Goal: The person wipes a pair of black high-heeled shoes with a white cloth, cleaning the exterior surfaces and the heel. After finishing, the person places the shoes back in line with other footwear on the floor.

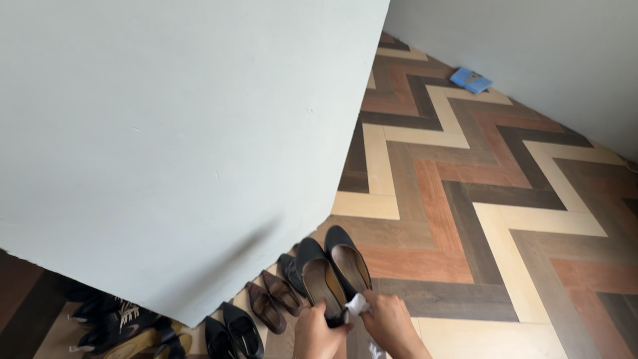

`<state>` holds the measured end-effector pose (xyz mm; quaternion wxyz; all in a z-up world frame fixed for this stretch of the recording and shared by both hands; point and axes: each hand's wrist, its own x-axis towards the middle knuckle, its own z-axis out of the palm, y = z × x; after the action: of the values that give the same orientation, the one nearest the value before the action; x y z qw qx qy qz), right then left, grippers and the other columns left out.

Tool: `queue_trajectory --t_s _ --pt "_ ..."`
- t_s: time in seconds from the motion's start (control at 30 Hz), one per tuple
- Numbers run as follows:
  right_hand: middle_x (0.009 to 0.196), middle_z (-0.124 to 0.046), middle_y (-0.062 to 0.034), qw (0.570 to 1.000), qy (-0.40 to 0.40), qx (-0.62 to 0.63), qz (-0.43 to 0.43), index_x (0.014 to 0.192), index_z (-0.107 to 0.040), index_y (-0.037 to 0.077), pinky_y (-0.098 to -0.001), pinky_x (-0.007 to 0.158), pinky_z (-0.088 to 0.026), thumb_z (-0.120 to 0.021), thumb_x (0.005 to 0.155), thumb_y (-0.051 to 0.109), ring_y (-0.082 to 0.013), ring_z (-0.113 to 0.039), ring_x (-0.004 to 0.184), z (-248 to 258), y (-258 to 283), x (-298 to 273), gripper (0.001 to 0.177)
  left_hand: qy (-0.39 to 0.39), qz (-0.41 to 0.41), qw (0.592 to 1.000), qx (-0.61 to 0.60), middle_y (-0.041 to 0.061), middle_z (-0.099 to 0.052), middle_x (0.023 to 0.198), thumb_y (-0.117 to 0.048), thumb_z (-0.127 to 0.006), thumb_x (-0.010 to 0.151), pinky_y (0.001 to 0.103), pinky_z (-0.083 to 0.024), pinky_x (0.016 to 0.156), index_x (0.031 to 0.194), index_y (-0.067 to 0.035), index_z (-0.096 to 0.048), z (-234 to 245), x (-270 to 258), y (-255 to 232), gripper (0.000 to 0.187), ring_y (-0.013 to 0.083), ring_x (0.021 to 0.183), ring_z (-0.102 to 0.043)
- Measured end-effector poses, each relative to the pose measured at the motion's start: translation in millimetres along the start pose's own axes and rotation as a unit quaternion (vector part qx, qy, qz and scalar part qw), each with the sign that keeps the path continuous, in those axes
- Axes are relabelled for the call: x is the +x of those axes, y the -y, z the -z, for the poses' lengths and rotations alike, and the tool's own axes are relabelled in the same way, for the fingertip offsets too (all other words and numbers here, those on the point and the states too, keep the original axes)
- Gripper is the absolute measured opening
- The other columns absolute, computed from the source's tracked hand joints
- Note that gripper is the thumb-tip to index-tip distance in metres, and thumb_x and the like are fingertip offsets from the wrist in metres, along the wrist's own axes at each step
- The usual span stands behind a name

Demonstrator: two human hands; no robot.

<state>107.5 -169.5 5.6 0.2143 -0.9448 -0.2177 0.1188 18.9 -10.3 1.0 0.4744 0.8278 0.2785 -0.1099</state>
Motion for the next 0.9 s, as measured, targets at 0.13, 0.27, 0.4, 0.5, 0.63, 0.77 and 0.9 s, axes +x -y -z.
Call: queue_trajectory --t_s 0.13,0.27,0.4,0.5,0.63,0.77,0.9 --pt "0.077 -0.074 -0.0192 0.999 -0.028 0.033 0.023 0.097 -0.075 0.011 -0.0488 0.074 -0.057 -0.071 0.073 0.012 -0.0412 -0.071 0.080 9 15 9 0.025 -0.039 -0.038 0.998 0.015 0.019 -0.067 0.114 -0.032 -0.094 0.062 0.041 -0.053 0.098 0.120 -0.010 -0.070 16 -3 -7 0.067 0.0337 0.112 -0.065" --pt "0.074 -0.072 -0.0216 0.998 -0.059 0.019 0.022 0.097 -0.074 0.010 -0.0479 0.072 -0.058 -0.075 0.070 0.012 -0.0405 -0.071 0.079 39 31 12 0.027 -0.022 -0.105 0.992 0.066 0.022 -0.068 0.119 -0.036 -0.095 0.066 0.042 -0.050 0.106 0.118 -0.010 -0.073 50 5 -33 0.062 0.0406 0.125 -0.057" --pt "0.071 -0.074 -0.0150 0.996 -0.085 0.021 0.003 0.097 -0.073 0.011 -0.0412 0.066 -0.060 -0.075 0.070 0.010 -0.0315 -0.077 0.070 75 44 14 0.027 -0.030 -0.172 0.984 0.016 0.026 -0.048 0.145 -0.027 -0.095 0.060 0.041 -0.051 0.102 0.126 -0.005 -0.067 81 6 -63 0.075 0.0399 0.121 -0.062" --pt "0.074 -0.074 -0.0135 0.993 -0.111 0.041 -0.017 0.098 -0.073 0.010 -0.0411 0.062 -0.058 -0.075 0.068 0.007 -0.0307 -0.076 0.067 99 51 6 0.030 -0.032 -0.171 0.984 0.030 0.025 -0.053 0.136 -0.030 -0.093 0.063 0.040 -0.055 0.099 0.129 -0.001 -0.063 96 1 -86 0.078 0.0377 0.115 -0.067" --pt "0.079 -0.075 -0.0131 0.989 -0.136 0.049 0.006 0.102 -0.073 0.009 -0.0420 0.058 -0.057 -0.073 0.063 0.001 -0.0299 -0.077 0.067 123 53 21 0.041 -0.017 -0.176 0.983 0.041 0.026 -0.054 0.135 -0.030 -0.096 0.064 0.043 -0.055 0.096 0.129 -0.003 -0.064 107 5 -114 0.078 0.0380 0.113 -0.067" --pt "0.069 -0.075 -0.0121 0.994 -0.095 0.049 -0.023 0.102 -0.073 0.011 -0.0389 0.058 -0.058 -0.072 0.066 0.002 -0.0262 -0.078 0.062 125 30 48 0.037 -0.011 -0.152 0.988 0.015 0.022 -0.061 0.122 -0.030 -0.094 0.065 0.040 -0.058 0.092 0.123 -0.006 -0.069 91 24 -127 0.067 0.0352 0.107 -0.071" --pt "0.065 -0.072 -0.0152 0.997 -0.062 0.043 -0.016 0.097 -0.075 0.010 -0.0392 0.057 -0.055 -0.073 0.072 0.005 -0.0292 -0.074 0.058 114 -14 95 0.025 -0.036 -0.161 0.986 -0.031 0.023 -0.065 0.116 -0.023 -0.094 0.063 0.040 -0.056 0.092 0.119 -0.005 -0.071 51 68 -128 0.063 0.0360 0.102 -0.071"
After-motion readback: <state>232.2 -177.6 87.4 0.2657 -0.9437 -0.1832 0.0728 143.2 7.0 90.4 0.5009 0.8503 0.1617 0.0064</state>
